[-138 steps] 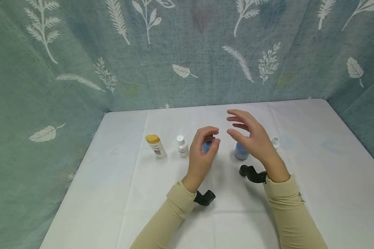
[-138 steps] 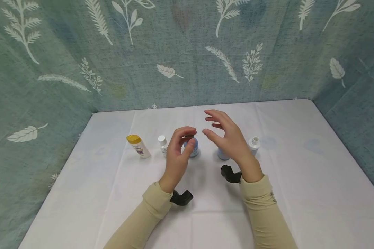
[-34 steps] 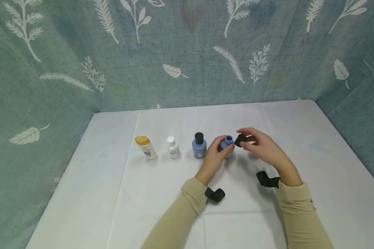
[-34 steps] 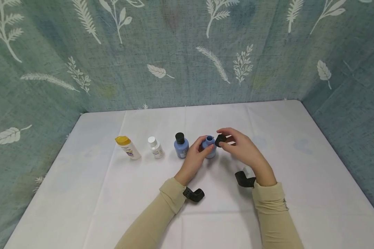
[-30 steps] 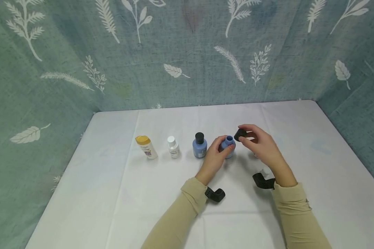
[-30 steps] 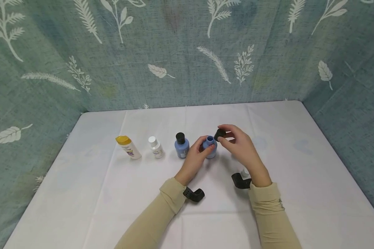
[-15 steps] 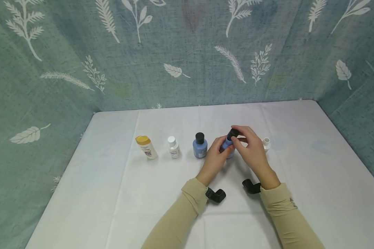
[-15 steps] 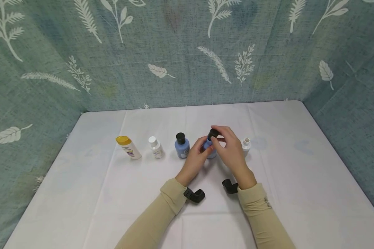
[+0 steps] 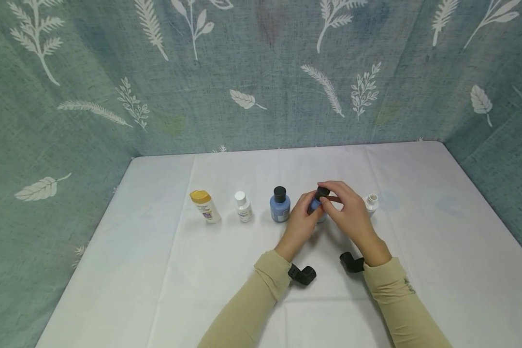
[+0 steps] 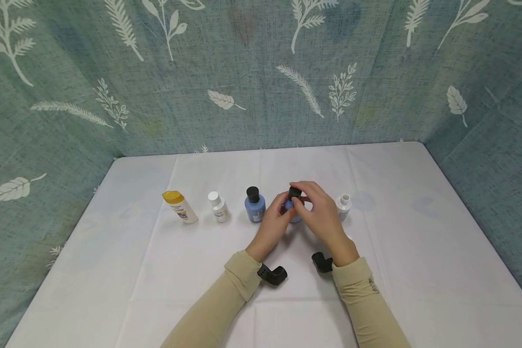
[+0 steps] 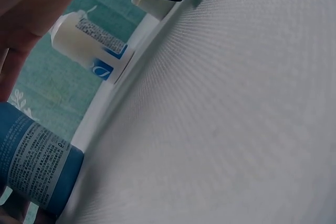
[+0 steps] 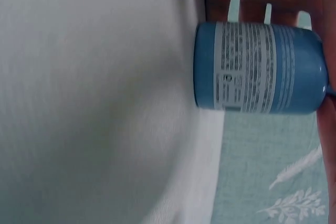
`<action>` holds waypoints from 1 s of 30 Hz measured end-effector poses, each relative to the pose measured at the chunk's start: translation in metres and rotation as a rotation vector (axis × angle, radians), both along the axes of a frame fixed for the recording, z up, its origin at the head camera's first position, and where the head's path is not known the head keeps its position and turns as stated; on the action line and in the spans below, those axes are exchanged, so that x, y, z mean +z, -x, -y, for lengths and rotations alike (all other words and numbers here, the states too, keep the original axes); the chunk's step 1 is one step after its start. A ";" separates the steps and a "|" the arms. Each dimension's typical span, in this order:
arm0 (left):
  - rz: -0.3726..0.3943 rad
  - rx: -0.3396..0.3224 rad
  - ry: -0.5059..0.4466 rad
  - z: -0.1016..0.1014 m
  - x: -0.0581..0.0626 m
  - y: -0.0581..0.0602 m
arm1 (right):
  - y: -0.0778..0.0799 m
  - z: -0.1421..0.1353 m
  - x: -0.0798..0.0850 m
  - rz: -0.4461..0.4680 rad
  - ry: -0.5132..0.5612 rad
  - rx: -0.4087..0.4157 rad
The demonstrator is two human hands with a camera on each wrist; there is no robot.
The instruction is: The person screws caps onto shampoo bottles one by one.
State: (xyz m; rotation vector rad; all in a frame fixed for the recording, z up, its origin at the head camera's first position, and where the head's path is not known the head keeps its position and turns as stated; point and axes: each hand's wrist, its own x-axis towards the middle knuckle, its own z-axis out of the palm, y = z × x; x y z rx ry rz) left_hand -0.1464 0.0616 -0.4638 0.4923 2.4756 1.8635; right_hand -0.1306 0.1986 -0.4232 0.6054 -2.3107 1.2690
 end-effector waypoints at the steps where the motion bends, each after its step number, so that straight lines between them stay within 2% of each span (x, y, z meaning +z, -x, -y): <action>1: -0.004 -0.001 0.002 0.000 0.000 0.000 | 0.000 -0.001 0.000 0.005 -0.006 0.012; 6: -0.010 0.000 0.009 0.000 0.000 -0.001 | -0.001 -0.005 0.003 0.028 -0.049 0.048; 13: -0.004 0.012 0.018 0.000 -0.001 -0.001 | -0.014 0.002 0.028 0.045 0.016 0.086; 23: -0.038 0.022 0.025 0.000 0.000 -0.001 | 0.002 -0.004 -0.004 0.056 0.060 0.045; 26: -0.035 0.021 0.026 0.000 0.000 -0.001 | 0.001 -0.003 -0.001 0.057 0.057 0.044; 30: -0.019 0.019 0.019 0.000 0.000 -0.001 | -0.009 0.001 0.016 0.069 0.040 0.068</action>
